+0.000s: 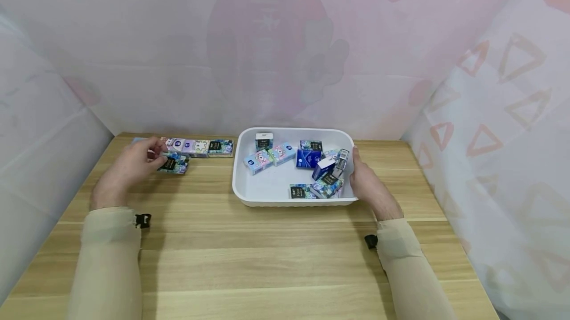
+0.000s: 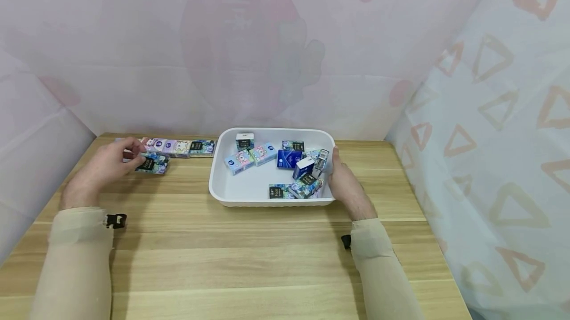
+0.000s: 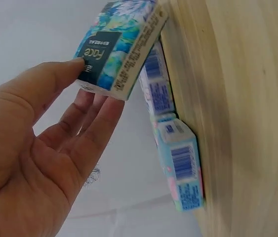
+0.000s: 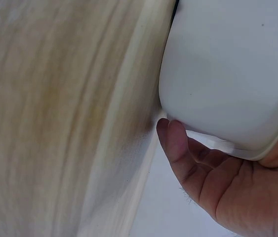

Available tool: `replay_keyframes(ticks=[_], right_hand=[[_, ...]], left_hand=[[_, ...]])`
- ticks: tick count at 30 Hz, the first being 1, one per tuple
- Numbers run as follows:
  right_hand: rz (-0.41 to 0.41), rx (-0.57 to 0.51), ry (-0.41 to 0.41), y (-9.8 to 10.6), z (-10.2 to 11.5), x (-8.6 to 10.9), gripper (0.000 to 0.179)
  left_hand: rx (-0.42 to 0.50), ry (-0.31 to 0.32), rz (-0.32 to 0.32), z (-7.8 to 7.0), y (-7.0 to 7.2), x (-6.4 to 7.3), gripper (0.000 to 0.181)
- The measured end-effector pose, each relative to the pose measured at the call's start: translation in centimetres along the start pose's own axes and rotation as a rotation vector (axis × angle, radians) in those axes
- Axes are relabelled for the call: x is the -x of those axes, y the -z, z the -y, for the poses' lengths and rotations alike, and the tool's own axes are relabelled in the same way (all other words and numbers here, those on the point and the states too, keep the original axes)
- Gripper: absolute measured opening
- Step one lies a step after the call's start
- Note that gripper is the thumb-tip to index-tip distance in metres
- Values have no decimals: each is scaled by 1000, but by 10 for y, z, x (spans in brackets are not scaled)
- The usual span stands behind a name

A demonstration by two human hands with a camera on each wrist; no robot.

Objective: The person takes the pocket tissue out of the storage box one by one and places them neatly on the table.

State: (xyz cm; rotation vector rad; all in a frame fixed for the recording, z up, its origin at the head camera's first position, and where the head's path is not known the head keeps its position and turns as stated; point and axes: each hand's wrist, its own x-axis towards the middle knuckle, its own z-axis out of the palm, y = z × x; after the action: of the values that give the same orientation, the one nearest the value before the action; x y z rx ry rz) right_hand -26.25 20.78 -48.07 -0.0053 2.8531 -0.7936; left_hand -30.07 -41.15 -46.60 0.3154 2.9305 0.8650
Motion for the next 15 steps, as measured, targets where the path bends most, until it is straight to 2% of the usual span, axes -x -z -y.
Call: replay_keyframes(ticks=[5, 15], right_hand=[[-4, -5, 5, 0, -1, -1, 82], [-14, 20, 13, -1, -1, -2, 81]], left_hand=[[2, 16, 52, 4, 1, 1, 31], [-115, -41, 115, -5, -5, 2, 46]])
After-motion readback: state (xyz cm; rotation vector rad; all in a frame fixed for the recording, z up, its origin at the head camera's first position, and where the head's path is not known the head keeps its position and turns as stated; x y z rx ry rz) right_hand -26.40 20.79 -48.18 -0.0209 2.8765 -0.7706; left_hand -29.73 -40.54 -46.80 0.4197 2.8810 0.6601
